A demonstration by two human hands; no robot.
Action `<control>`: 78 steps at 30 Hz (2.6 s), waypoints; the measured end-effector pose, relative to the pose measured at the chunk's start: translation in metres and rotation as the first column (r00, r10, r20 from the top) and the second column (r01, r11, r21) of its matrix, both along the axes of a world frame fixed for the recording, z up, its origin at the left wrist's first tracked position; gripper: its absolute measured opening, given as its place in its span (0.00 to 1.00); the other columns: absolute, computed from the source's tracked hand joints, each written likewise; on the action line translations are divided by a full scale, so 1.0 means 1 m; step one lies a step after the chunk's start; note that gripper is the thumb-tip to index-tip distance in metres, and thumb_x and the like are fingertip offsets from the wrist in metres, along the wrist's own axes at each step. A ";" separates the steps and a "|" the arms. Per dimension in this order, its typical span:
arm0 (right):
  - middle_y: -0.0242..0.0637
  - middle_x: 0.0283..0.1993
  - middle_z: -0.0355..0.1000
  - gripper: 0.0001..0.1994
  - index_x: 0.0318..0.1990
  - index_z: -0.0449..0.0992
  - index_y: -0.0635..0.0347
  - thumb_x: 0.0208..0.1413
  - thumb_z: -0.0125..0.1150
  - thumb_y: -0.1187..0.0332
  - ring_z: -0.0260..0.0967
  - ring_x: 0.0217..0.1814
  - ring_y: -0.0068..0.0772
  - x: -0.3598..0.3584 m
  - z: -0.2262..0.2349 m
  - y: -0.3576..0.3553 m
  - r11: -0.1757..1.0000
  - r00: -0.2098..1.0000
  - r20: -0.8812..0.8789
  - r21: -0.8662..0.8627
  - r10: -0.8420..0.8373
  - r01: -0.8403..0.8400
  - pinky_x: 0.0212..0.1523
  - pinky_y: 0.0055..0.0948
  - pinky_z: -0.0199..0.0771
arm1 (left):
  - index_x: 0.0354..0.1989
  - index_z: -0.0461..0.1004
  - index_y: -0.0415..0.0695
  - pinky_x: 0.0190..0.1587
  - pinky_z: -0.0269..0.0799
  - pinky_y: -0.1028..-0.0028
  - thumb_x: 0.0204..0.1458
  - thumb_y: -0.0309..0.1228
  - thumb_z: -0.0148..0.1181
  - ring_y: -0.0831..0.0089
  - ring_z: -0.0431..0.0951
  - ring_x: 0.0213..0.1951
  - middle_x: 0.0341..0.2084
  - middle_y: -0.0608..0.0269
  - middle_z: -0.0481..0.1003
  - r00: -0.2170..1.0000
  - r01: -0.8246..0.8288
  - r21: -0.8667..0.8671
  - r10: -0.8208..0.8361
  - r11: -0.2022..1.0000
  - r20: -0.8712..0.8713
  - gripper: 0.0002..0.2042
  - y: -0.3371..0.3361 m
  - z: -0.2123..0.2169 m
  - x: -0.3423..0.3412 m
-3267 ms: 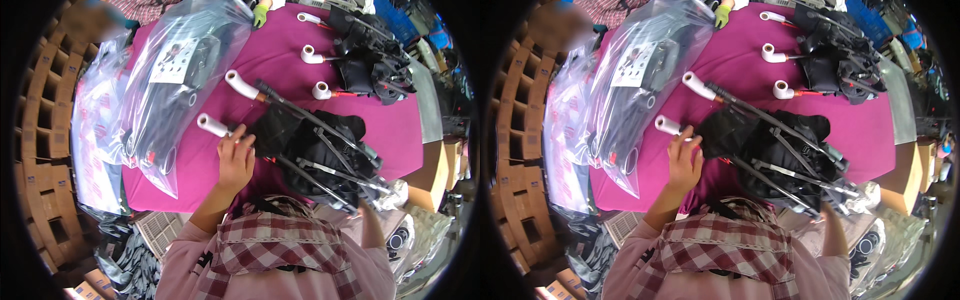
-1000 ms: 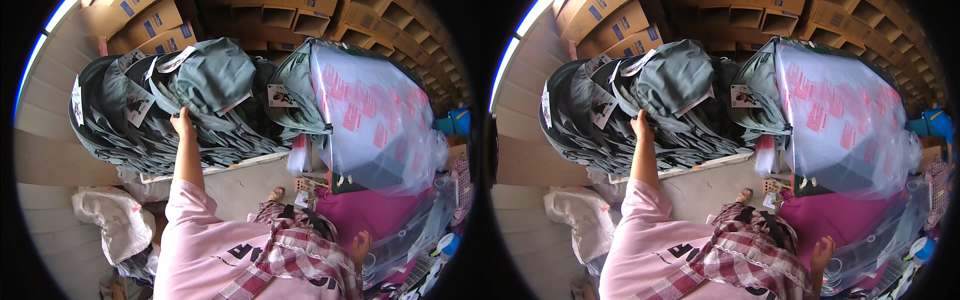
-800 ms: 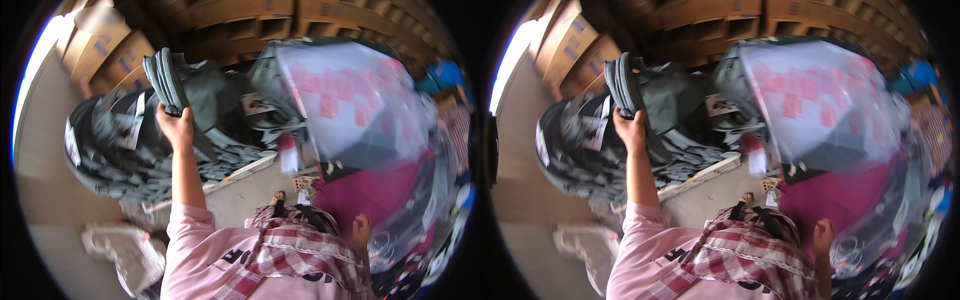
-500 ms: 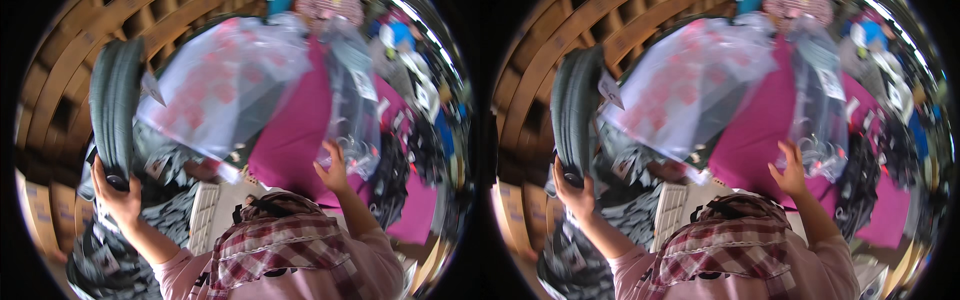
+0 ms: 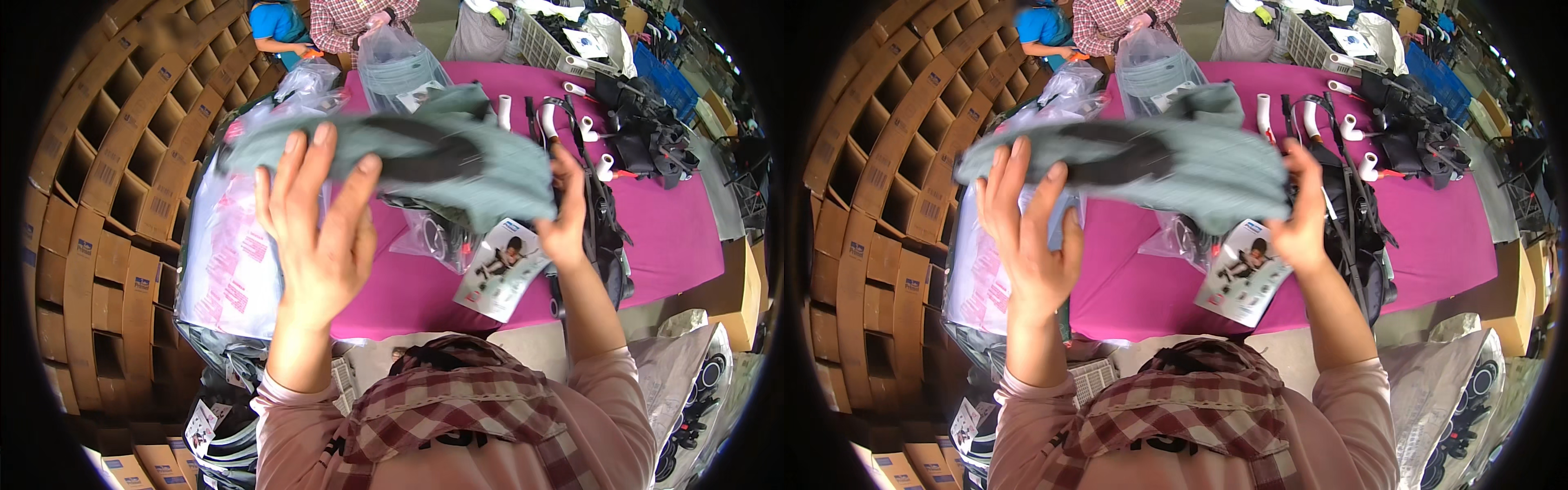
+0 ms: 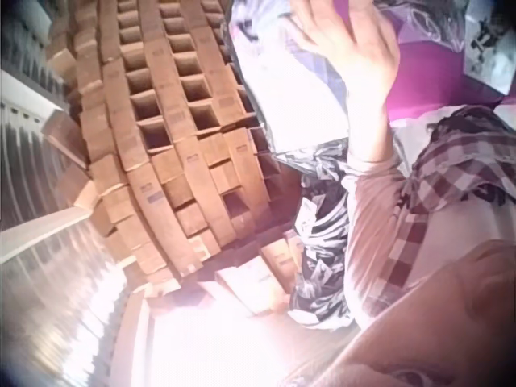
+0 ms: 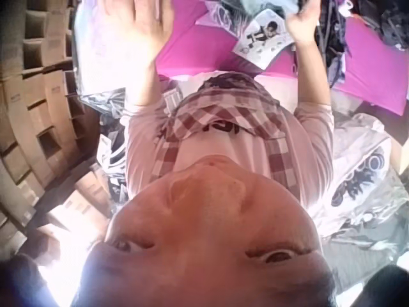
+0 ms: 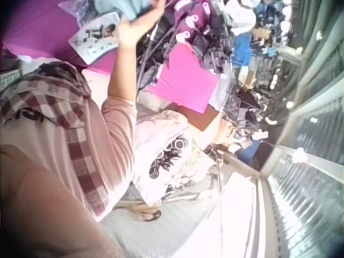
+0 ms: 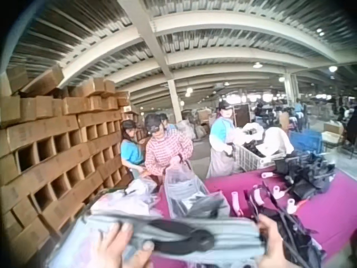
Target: The person assembles baby strollers at a pink table in a warehouse. They attach wheels to stroller frames, place the frames into plastic bags, and add fabric seat covers. The person repeats this process for multiple units, handling wheels, frames, bags, and seat covers throughout.
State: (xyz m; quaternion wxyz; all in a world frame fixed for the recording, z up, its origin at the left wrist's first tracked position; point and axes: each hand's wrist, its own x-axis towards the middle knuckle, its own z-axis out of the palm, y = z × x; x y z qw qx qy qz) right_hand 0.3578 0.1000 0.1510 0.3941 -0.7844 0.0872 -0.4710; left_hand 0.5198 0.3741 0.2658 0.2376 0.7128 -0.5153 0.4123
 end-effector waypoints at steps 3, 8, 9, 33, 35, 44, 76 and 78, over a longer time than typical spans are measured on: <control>0.41 0.58 0.68 0.28 0.66 0.63 0.64 0.56 0.56 0.73 0.66 0.59 0.36 -0.019 -0.027 -0.060 0.874 0.953 0.055 0.416 -0.297 0.249 0.62 0.38 0.65 | 0.57 0.74 0.45 0.69 0.51 0.48 0.44 0.19 0.63 0.44 0.62 0.68 0.66 0.42 0.64 0.974 0.146 -0.043 -0.151 0.988 -0.167 0.27 -0.027 -0.033 -0.004; 0.50 0.67 0.66 0.28 0.66 0.64 0.66 0.67 0.52 0.55 0.65 0.68 0.53 -0.035 0.010 -0.095 0.171 0.897 0.317 0.946 -0.310 -0.275 0.72 0.51 0.59 | 0.61 0.69 0.42 0.70 0.52 0.51 0.49 0.21 0.64 0.43 0.58 0.69 0.67 0.39 0.59 0.749 0.131 -0.011 -0.106 0.991 -0.655 0.27 0.005 -0.098 0.002; 0.49 0.67 0.66 0.26 0.66 0.64 0.64 0.68 0.50 0.56 0.64 0.69 0.53 -0.040 0.005 -0.091 0.084 0.900 0.331 0.944 -0.284 -0.320 0.72 0.53 0.58 | 0.63 0.67 0.42 0.70 0.52 0.51 0.50 0.22 0.65 0.44 0.57 0.70 0.67 0.39 0.58 0.651 0.144 -0.039 -0.124 0.989 -0.749 0.28 0.011 -0.114 0.006; 0.43 0.69 0.61 0.34 0.75 0.52 0.55 0.60 0.53 0.74 0.63 0.68 0.38 -0.126 -0.046 0.059 0.468 0.736 0.087 0.819 -0.672 0.330 0.67 0.37 0.62 | 0.58 0.65 0.36 0.53 0.69 0.65 0.55 0.25 0.59 0.65 0.74 0.50 0.50 0.55 0.73 -0.199 0.397 -0.443 -0.396 0.804 -0.896 0.22 -0.099 -0.173 0.003; 0.44 0.73 0.56 0.37 0.76 0.48 0.60 0.58 0.52 0.78 0.56 0.72 0.37 -0.143 -0.047 0.031 0.579 0.802 -0.013 0.684 -0.598 0.443 0.71 0.36 0.55 | 0.59 0.64 0.36 0.53 0.70 0.65 0.55 0.27 0.59 0.65 0.74 0.50 0.50 0.54 0.73 -0.206 0.465 -0.455 -0.407 0.759 -0.890 0.23 -0.122 -0.185 0.001; 0.47 0.65 0.66 0.38 0.74 0.51 0.70 0.50 0.44 0.82 0.65 0.66 0.35 -0.173 -0.033 -0.133 0.678 0.952 -0.307 0.699 -0.006 0.230 0.67 0.28 0.60 | 0.68 0.55 0.29 0.67 0.58 0.65 0.63 0.56 0.52 0.58 0.65 0.65 0.62 0.43 0.67 -0.251 0.678 -0.179 -0.005 0.713 -0.968 0.40 -0.312 -0.182 -0.046; 0.53 0.38 0.80 0.47 0.42 0.84 0.62 0.57 0.35 0.22 0.78 0.49 0.54 -0.438 -0.249 -0.007 0.060 -0.092 -0.966 -0.080 0.243 0.995 0.54 0.47 0.71 | 0.47 0.75 0.34 0.42 0.77 0.70 0.69 0.29 0.46 0.67 0.78 0.35 0.44 0.54 0.76 0.111 0.506 -0.283 -0.387 0.815 -0.916 0.12 -0.255 -0.307 -0.053; 0.50 0.44 0.80 0.48 0.45 0.84 0.60 0.57 0.32 0.22 0.77 0.55 0.50 -0.404 -0.200 -0.002 0.110 -0.022 -0.975 0.002 0.221 0.994 0.56 0.48 0.70 | 0.44 0.76 0.34 0.40 0.76 0.69 0.67 0.26 0.46 0.66 0.79 0.35 0.42 0.54 0.77 0.141 0.638 -0.313 -0.507 0.704 -0.851 0.11 -0.269 -0.278 -0.094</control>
